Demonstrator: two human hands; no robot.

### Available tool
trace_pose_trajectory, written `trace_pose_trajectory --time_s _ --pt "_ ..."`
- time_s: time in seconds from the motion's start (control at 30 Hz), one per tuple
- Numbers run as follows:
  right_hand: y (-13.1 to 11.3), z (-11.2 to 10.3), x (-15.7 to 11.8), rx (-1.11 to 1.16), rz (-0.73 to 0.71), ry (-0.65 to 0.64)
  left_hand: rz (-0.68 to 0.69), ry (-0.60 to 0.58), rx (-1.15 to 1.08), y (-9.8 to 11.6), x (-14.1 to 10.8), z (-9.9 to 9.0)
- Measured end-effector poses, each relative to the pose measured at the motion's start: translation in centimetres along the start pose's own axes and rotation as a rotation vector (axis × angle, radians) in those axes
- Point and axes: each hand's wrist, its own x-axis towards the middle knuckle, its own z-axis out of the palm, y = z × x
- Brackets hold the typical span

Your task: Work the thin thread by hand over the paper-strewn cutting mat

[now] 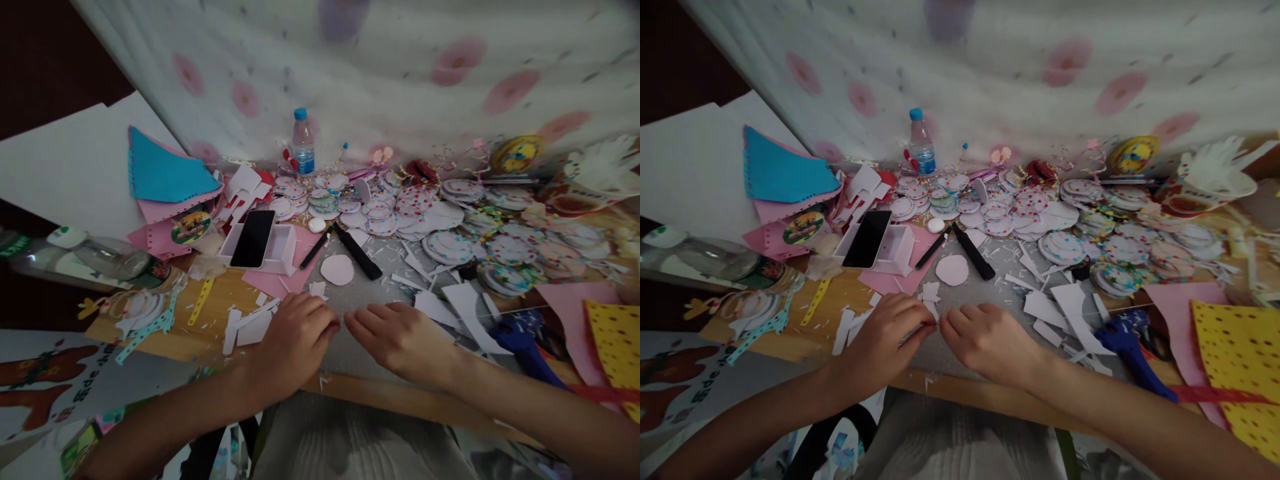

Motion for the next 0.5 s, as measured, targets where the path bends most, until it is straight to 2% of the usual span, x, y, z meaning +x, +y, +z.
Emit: trace_pose_trajectory --time_s 0.17,0.27,0.33,0.4,0.5 --pt "0.2 0.1 0.0 -0.028 -0.077 0.036 -0.049 -0.042 -0.074 -0.1 0.1 0.2" --pt "0.4 0.3 -0.1 -0.064 -0.16 0.097 -0.166 -0.116 -0.221 -0.2 0.5 0.1" --pt "0.6 0.4 -0.2 -0.083 -0.218 0.146 -0.299 -0.224 -0.406 -0.5 0.8 -0.2" --pt "0.8 0.3 -0.2 -0.089 -0.28 0.18 -0.425 -0.396 -0.655 -1.0 1.0 -0.3" --pt "1.2 -0.1 -0.2 -0.095 -0.377 0.231 -0.535 -0.621 -0.986 -1.9 1.0 -0.1"
